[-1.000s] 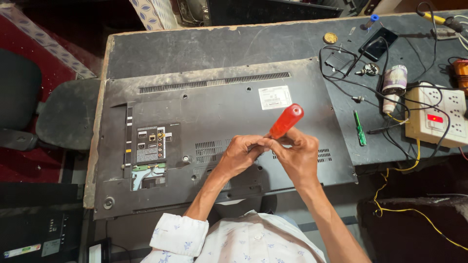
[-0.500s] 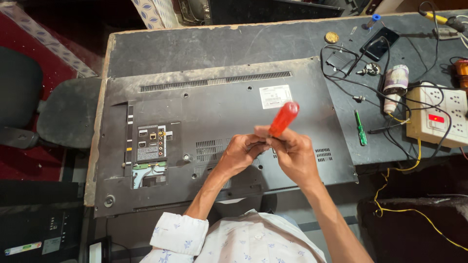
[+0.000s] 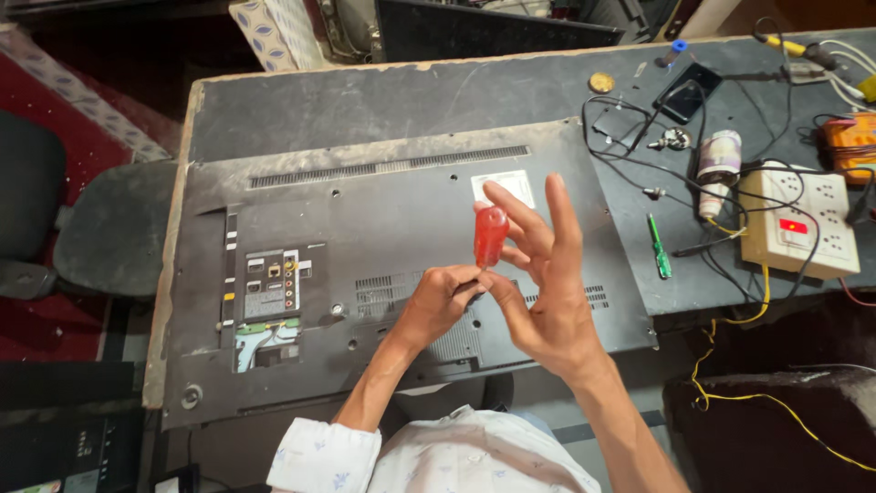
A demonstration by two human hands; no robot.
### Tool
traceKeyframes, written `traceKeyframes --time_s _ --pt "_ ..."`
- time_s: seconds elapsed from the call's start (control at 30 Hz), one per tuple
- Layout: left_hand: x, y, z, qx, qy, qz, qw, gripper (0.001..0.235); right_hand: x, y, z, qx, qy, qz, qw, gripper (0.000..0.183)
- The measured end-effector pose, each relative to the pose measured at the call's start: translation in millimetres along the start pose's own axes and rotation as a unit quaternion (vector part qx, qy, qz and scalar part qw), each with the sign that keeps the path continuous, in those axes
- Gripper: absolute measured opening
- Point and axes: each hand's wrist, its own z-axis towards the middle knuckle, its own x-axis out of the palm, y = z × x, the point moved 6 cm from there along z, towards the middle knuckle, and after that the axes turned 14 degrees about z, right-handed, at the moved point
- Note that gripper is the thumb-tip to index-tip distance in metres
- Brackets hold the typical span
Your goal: The person uses a screwdriver to remove several screws from the back panel of a flat-screen television. They place the removed screws into a small container and continue unscrewing additional fasteners across the back of the device.
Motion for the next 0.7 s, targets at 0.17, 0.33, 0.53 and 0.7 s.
traceKeyframes --time_s 0.17,0.33,0.53,0.7 --pt "-1 -4 0 0.026 -0.005 -0.023 0.999 0.014 1 11 12 -0.001 0.014 -0.130 0.991 0.066" --pt "6 1 -5 0.006 -0.047 0.041 0.998 0.022 -1 15 12 -0.060 -0.038 -0.200 0.977 0.057" --pt "12 1 -13 0.014 -0.070 0.034 0.997 0.032 -1 2 2 -0.011 -0.028 -0.148 0.988 0.045" --pt "24 21 -12 -0.133 -0.014 0.006 0.991 0.034 0 4 -7 -0.041 -0.098 -0.181 0.978 0.044"
